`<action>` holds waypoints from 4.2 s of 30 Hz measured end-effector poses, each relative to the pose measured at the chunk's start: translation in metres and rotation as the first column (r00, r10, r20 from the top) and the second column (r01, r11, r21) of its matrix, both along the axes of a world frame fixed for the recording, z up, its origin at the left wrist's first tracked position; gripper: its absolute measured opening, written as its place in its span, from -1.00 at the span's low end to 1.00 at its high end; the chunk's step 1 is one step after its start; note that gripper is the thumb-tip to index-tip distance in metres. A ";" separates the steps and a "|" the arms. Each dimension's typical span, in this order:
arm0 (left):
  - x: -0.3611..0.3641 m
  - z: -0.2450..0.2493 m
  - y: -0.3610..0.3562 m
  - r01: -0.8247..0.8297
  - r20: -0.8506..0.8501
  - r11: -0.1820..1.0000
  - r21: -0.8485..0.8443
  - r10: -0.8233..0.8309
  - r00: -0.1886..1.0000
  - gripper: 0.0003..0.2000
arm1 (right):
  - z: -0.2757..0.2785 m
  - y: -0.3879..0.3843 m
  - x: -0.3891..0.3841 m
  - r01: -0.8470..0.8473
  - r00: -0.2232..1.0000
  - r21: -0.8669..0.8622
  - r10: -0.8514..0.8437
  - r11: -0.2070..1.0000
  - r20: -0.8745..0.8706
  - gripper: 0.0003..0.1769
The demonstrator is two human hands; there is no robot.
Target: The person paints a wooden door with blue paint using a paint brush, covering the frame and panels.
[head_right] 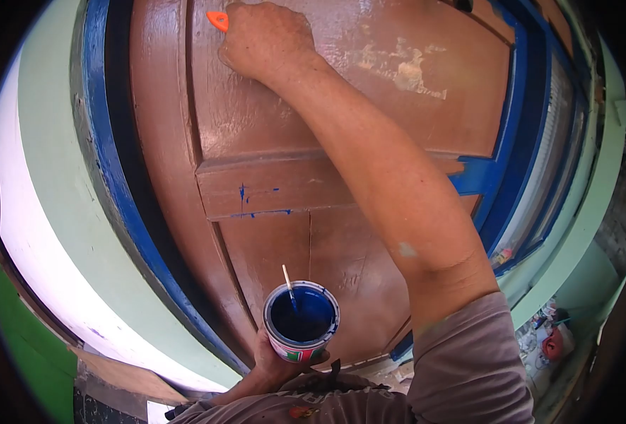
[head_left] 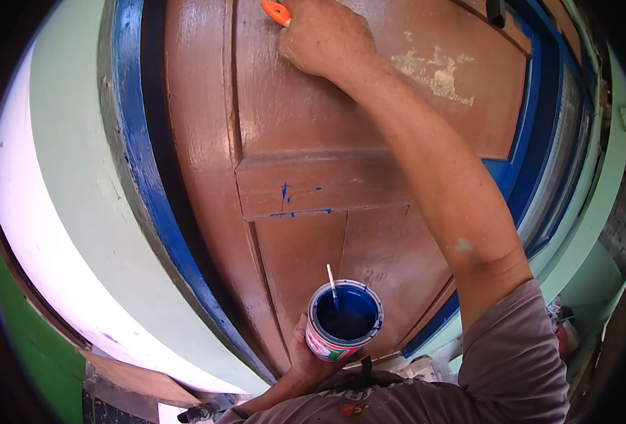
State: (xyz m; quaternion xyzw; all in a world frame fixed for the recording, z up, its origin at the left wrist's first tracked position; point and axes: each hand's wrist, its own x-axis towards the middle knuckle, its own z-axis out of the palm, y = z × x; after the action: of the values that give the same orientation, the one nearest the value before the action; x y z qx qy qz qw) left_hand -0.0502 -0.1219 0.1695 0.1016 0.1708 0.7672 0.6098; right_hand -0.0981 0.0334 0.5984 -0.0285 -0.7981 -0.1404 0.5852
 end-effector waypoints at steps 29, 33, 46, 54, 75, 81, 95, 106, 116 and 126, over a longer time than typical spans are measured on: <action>0.002 -0.010 0.005 0.004 -0.025 0.999 0.039 -0.003 1.000 -0.30 | -0.151 -0.019 0.033 0.004 0.848 -0.111 0.056 0.994 0.528 -0.22; 0.007 -0.008 0.008 0.014 0.020 0.997 0.079 -0.015 1.000 -0.31 | -0.153 -0.015 0.040 0.040 0.836 -0.136 0.042 0.990 0.547 -0.22; 0.021 -0.013 0.028 0.029 0.070 0.992 0.121 -0.038 0.997 -0.35 | -0.164 0.041 0.096 0.200 0.871 -0.199 -0.081 0.959 0.485 -0.19; 0.039 -0.010 0.045 0.031 -0.121 0.999 -0.020 -0.033 0.992 -0.24 | -0.164 0.090 0.147 0.326 0.847 -0.290 -0.142 0.899 0.512 -0.16; 0.091 0.000 0.119 0.067 0.095 0.997 0.028 -0.069 0.993 -0.30 | -0.190 0.274 0.268 0.521 0.851 -0.440 -0.407 0.731 0.332 -0.22; 0.105 0.003 0.134 0.065 0.023 0.998 0.004 -0.065 0.998 -0.28 | -0.192 0.307 0.292 0.542 0.840 -0.514 -0.434 0.665 0.325 -0.24; 0.131 0.011 0.145 -0.136 -0.567 0.991 -0.017 0.102 0.817 -0.27 | -0.135 0.320 0.288 0.427 0.903 -0.470 -0.393 0.772 0.173 -0.27; 0.138 0.028 0.147 -0.028 0.011 0.998 0.053 0.028 1.000 -0.39 | -0.017 0.361 0.273 0.330 0.930 -0.466 -0.369 0.821 0.009 -0.42; 0.132 0.024 0.152 -0.034 -0.133 0.996 0.088 0.046 0.990 -0.39 | -0.020 0.365 0.279 0.353 0.932 -0.413 -0.355 0.840 0.074 -0.48; 0.121 -0.006 0.143 -0.006 0.053 0.998 0.057 0.003 0.999 -0.37 | -0.185 0.299 0.323 0.098 0.994 -0.606 -0.045 0.789 0.102 -0.68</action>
State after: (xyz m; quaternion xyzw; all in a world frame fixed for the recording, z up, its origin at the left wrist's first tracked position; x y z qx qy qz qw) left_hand 0.0708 0.0213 0.1636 0.0984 0.1330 0.7754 0.6094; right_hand 0.2247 0.3324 0.4130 -0.2400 -0.8224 0.1011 0.5058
